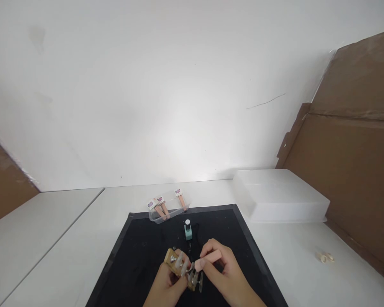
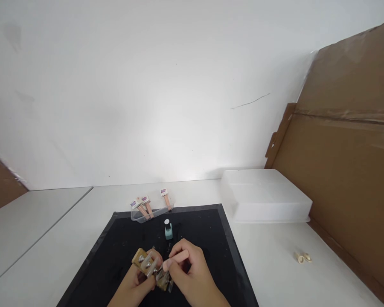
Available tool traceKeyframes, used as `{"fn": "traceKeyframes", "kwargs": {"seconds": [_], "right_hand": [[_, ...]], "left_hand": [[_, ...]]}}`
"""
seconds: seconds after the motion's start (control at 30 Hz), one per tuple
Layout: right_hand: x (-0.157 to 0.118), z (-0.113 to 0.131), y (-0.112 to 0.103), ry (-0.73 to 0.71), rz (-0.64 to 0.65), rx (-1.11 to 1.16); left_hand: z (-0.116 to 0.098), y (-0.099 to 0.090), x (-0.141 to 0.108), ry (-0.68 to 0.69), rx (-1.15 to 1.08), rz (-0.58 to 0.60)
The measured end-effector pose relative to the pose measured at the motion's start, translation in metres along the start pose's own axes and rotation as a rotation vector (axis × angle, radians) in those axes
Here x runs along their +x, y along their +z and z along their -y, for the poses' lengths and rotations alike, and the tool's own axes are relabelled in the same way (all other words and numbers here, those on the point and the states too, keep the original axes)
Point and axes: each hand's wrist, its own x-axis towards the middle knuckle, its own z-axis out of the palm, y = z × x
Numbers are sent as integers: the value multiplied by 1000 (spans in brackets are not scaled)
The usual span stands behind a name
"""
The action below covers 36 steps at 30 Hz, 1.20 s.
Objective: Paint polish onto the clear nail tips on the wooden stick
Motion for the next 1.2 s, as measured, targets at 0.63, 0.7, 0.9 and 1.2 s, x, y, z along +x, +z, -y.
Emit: {"fn": "traceKeyframes", "kwargs": {"seconds": [0.63,0.7,0.9,1.2], "right_hand": [[2,-14,2,36,-89,97],[2,-13,2,38,-88,99],[1,-10,2,60,-96,107],[0,-12,2,51,-104,109]], "left_hand": [[-3,1,-3,1,-13,-15],[-2,0,-3,12,-10,-10],[0,-2,-2,6,7,-2],[-5,1,-2,-1,-3,-13]]}}
